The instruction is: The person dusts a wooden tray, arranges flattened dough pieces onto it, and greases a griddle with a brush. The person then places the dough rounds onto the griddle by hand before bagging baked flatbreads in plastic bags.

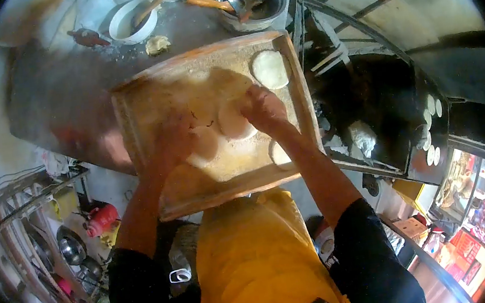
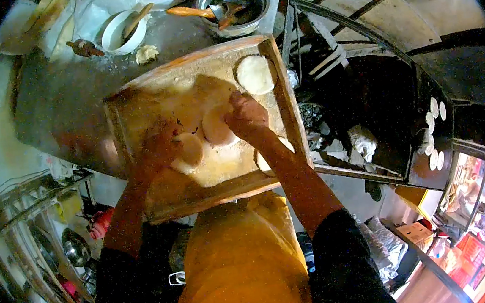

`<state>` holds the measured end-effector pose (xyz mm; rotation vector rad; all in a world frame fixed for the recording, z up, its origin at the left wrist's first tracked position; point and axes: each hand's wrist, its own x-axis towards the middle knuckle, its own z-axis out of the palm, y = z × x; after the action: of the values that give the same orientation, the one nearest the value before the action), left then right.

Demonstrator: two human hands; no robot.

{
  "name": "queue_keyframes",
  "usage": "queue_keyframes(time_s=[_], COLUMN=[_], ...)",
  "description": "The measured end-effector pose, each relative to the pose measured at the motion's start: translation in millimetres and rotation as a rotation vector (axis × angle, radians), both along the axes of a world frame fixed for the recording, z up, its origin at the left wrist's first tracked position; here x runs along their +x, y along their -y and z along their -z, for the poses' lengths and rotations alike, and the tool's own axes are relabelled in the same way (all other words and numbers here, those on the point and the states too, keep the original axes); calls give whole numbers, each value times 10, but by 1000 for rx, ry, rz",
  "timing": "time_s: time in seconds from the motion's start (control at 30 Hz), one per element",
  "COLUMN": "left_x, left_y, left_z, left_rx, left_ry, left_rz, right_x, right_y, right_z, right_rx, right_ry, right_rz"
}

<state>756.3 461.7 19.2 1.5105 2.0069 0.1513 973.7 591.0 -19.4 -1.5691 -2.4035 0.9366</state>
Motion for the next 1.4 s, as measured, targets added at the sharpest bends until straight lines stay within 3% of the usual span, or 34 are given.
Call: queue_keyframes(time_s=[0.07, 0.1, 0.13, 0.17, 0.2, 0.23, 0.27, 0.33, 0.4, 0.47, 0.5, 0.53, 0.57, 0.6, 0.67, 0.7, 0.73, 0.8, 0.87, 0.93, 1.0, 1.07, 1.13, 1.17, 1.2, 1.23, 1.33, 1.4], left_x=[-8, -45, -94, -143, -194, -190, -161, -69, -14, -41, -58, -67, -79, -82, -59, -8, 83, 327, 693, 930, 1253, 1662, 2164, 2512, 2822, 3142, 4098, 4760], left_y=[6, 62, 121, 180, 254, 273, 255, 201, 166, 242, 299, 374, 470, 544, 584, 562, 482, 226, -12, -186, -389, -471, -528, -579, -603, -637, -641, -535], left_z=[-30, 33, 119, 205, 321, 291, 181, -13, -47, 7, 41, 89, 141, 158, 143, 179, 185, 54, -142, -280, -464, -653, -761, -929, -1029, -1046, -1066, -1056], left_rx=[-179, -160, -154, -139, 90, 199, 309, 225, 179, 148, 144, 158, 184, 221, 299, 300, 302, 290, 225, 146, 144, 88, -68, -158, -315, -329, -448, -568], left_ry=[192, 381, 474, 564, 165, -22, -235, -80, -30, 58, 143, 289, 480, 728, 1265, 1453, 1613, 1761, 2039, 2013, 2052, 2042, 2124, 2102, 2149, 2126, 1973, 1936], left_rz=[-88, -341, -466, -594, -376, -254, -153, -147, -130, -166, -212, -310, -441, -605, -920, -1003, -1056, -986, -886, -845, -805, -708, -607, -616, -433, -464, -491, -379], right_x=[46, 75, 119, 171, 227, 296, 347, 342, 304, 254, 340, 339, 441, 582, 785, 828, 778, 704, 738, 924, 1328, 1650, 2096, 2283, 2496, 2680, 3679, 4374], right_y=[-16, 59, 105, 121, 121, 71, -3, -10, 105, 216, 268, 332, 384, 389, 324, 355, 264, 250, 195, 157, 197, 399, 545, 655, 776, 842, 1197, 1364], right_z=[-38, -12, -75, -168, -212, -176, -64, 99, 201, 161, 226, -176, -322, -379, -458, -470, -457, -379, -766, -1318, -1778, -2048, -1872, -1693, -1617, -1475, -1371, -1460], right_rx=[-291, -154, -154, -283, -414, -440, -347, -236, -171, 438, 246, 3, -25, -54, -340, -796, -1175, -1245, -1239, -944, -572, 106, 777, 843, 691, 604, 631, 650], right_ry=[105, 124, 123, -49, -222, -310, -311, -185, -317, -311, -381, -435, -528, -624, -915, -1211, -1459, -1696, -1738, -1812, -1908, -1545, -931, -695, -354, -193, -104, -66], right_rz=[-46, -148, -146, -156, -168, -175, -183, 58, 112, -184, -251, -182, -186, -191, 44, 413, 567, 616, 640, 637, 215, 208, 76, -22, -155, -216, -21, 49])
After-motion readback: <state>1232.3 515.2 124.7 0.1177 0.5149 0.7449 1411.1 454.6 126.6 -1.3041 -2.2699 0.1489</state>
